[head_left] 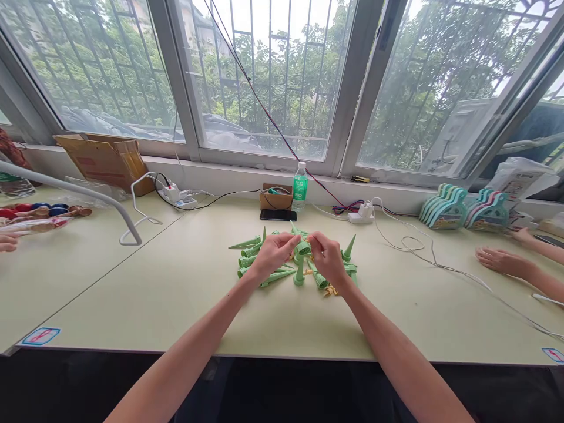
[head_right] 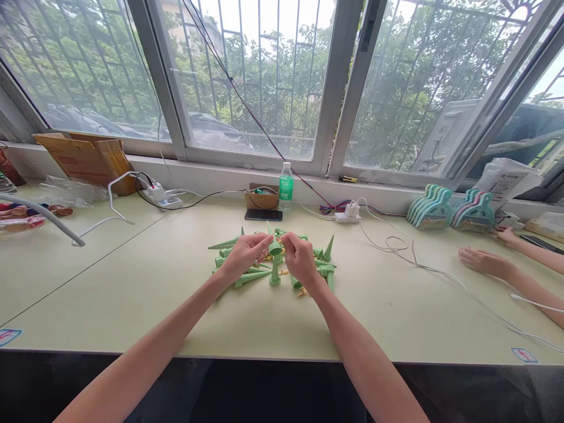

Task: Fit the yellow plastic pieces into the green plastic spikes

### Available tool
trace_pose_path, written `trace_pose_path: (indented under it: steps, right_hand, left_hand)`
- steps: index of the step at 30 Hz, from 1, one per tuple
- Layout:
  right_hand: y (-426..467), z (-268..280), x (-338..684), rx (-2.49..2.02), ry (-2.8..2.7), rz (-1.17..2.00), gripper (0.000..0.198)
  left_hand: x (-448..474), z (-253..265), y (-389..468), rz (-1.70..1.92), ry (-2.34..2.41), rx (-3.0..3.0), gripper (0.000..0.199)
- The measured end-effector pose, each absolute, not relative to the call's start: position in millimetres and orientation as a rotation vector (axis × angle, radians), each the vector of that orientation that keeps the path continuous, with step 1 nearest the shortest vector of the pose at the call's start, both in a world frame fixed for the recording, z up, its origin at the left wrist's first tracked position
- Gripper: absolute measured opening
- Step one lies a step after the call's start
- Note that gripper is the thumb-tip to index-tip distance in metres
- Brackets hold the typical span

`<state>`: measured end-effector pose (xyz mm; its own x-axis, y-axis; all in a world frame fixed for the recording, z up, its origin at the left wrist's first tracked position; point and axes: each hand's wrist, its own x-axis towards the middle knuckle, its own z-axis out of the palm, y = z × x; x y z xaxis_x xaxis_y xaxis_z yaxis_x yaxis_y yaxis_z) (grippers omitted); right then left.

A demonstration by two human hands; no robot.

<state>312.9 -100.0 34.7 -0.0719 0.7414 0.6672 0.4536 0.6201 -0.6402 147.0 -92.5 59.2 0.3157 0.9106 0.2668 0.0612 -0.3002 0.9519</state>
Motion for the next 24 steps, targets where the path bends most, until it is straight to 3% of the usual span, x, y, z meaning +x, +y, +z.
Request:
trace_pose_path:
  steps: [24]
  right_hand:
    - [-102.1, 34.3, 312.1, -0.999, -1.732, 0.252, 0.032]
  left_hand:
    - [147.3, 61.1, -97.7, 1.123, 0.888, 1.693, 0.041]
